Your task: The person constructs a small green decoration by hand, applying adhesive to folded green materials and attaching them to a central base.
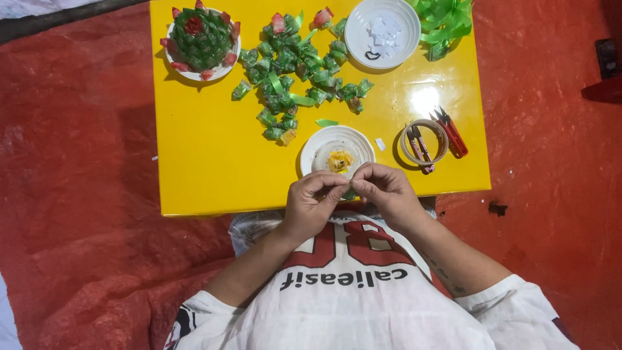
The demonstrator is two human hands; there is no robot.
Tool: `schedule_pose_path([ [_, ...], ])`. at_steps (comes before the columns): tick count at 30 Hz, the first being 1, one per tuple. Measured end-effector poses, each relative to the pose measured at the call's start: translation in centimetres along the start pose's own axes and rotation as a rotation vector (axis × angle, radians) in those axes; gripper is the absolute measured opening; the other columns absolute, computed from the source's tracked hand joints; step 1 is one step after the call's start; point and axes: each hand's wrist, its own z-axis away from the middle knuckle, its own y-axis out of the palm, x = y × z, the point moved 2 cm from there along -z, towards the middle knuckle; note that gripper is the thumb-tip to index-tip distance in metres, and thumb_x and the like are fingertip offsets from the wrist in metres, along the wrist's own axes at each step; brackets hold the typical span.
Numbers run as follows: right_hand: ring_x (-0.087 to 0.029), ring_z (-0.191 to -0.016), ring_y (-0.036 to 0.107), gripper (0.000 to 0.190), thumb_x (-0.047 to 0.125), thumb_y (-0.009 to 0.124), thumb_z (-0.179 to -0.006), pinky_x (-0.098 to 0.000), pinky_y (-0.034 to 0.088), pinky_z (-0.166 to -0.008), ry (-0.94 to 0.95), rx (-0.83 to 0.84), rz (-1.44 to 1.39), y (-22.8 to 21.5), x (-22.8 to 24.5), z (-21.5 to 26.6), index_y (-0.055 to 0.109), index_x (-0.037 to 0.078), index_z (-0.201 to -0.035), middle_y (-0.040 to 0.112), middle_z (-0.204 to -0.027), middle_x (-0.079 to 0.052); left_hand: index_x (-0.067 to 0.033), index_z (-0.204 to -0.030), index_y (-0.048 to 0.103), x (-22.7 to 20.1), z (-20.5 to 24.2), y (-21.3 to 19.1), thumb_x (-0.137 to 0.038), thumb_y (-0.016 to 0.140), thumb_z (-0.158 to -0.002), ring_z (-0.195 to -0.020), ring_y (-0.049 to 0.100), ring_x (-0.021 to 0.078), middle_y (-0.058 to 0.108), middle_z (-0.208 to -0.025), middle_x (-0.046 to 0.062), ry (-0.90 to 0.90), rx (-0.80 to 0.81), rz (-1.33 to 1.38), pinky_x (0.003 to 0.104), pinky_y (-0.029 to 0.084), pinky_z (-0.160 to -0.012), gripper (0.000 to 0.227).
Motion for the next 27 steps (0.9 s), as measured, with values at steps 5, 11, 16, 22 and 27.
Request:
schedule_pose_path([
  [5,-0.026,-0.084,0.069,0.015,0.015,0.072,-0.097,-0.0355,0.060,-0.070,-0.043,-0.004,-0.081,0.3,0.0,0.0,0.077,0.001,-0.101,0.068,-0.086,-0.015,0.0022,-0.104,0.076,0.3,0.3,0.1,-0.008,0.081,-0.089,-0.090,0.074,0.0242,0.075,-0.095,0.018,-0.042,0.020,0.096,0.036,0.062,-0.080,0.019],
  [11,-0.022,-0.085,0.068,0.013,0.013,0.071,-0.098,-0.0338,0.058,-0.070,-0.134,-0.008,-0.025,1.0,1.0,0.3,0.077,0.002,-0.096,0.068,-0.085,-0.011,0.0039,-0.102,0.075,0.7,0.1,-0.1,-0.006,0.085,-0.085,-0.088,0.075,0.0235,0.075,-0.092,0.017,-0.049,0.015,0.033,0.034,0.063,-0.077,0.022],
  [16,-0.025,-0.087,0.069,0.015,0.017,0.068,-0.100,-0.0363,0.058,-0.075,-0.146,0.007,-0.072,1.2,0.2,0.6,0.074,0.003,-0.099,0.065,-0.087,-0.012,0.0040,-0.101,0.075,0.2,-0.3,-0.1,-0.007,0.084,-0.086,-0.087,0.076,0.0248,0.075,-0.092,0.018,-0.062,0.070,0.036,0.035,0.063,-0.075,0.020],
  [22,-0.020,-0.085,0.067,0.018,0.016,0.059,-0.105,-0.0345,0.057,-0.077,-0.304,-0.003,0.063,2.4,1.2,1.1,0.068,0.002,-0.099,0.060,-0.086,-0.010,0.0036,-0.100,0.076,1.2,0.0,-0.8,-0.005,0.082,-0.087,-0.089,0.075,0.0243,0.075,-0.091,0.018,-0.100,0.124,0.086,0.035,0.063,-0.076,0.016],
  [27,-0.017,-0.083,0.063,0.015,0.013,0.061,-0.102,-0.0344,0.055,-0.077,-0.327,0.008,0.122,0.8,2.3,0.2,0.070,0.002,-0.107,0.062,-0.085,-0.006,0.0022,-0.100,0.076,2.8,0.2,-3.0,-0.005,0.080,-0.088,-0.086,0.074,0.0246,0.075,-0.091,0.019,-0.122,0.148,0.108,0.036,0.063,-0.076,0.014],
])
